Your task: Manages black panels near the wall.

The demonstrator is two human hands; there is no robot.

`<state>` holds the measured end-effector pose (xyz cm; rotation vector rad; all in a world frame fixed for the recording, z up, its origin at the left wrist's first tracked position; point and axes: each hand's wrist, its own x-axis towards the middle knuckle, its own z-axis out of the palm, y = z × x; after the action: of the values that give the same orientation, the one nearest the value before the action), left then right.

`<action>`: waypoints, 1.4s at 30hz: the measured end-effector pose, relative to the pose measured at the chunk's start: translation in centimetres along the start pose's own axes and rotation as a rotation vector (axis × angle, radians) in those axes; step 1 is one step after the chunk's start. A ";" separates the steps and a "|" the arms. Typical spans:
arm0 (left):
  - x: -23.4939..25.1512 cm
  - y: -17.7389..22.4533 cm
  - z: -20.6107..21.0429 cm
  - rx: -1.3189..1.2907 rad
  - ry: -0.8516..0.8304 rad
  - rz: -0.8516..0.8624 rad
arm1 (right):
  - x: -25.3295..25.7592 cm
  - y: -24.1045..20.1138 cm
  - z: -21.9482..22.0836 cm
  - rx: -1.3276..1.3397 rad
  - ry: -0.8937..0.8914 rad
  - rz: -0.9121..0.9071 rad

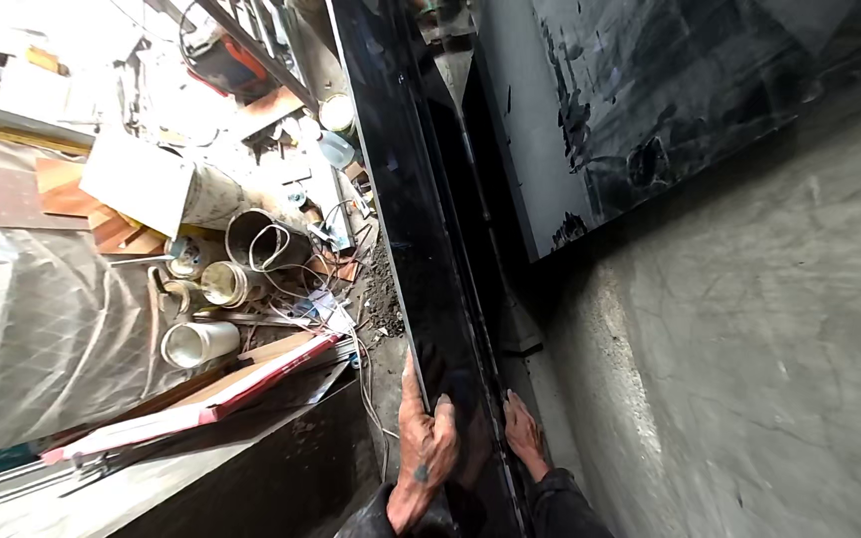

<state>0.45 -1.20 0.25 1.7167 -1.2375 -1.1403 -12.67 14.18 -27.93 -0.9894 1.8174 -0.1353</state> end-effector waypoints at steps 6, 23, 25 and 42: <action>1.2 -0.1 0.0 0.186 0.025 0.119 | 0.5 -0.5 -0.8 0.012 -0.073 -0.044; 1.6 -0.6 0.3 0.178 0.073 0.224 | 4.2 -3.6 -0.8 0.183 0.046 -0.192; 1.5 -0.6 0.3 0.164 0.062 0.207 | 4.2 -3.6 -0.9 0.189 0.047 -0.187; 1.6 -0.8 0.5 0.174 0.066 0.206 | 4.4 -3.8 -0.8 0.186 0.053 -0.127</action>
<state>0.52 -2.53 -1.02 1.6907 -1.4701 -0.8707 -11.80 8.42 -28.76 -0.9764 1.7535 -0.4047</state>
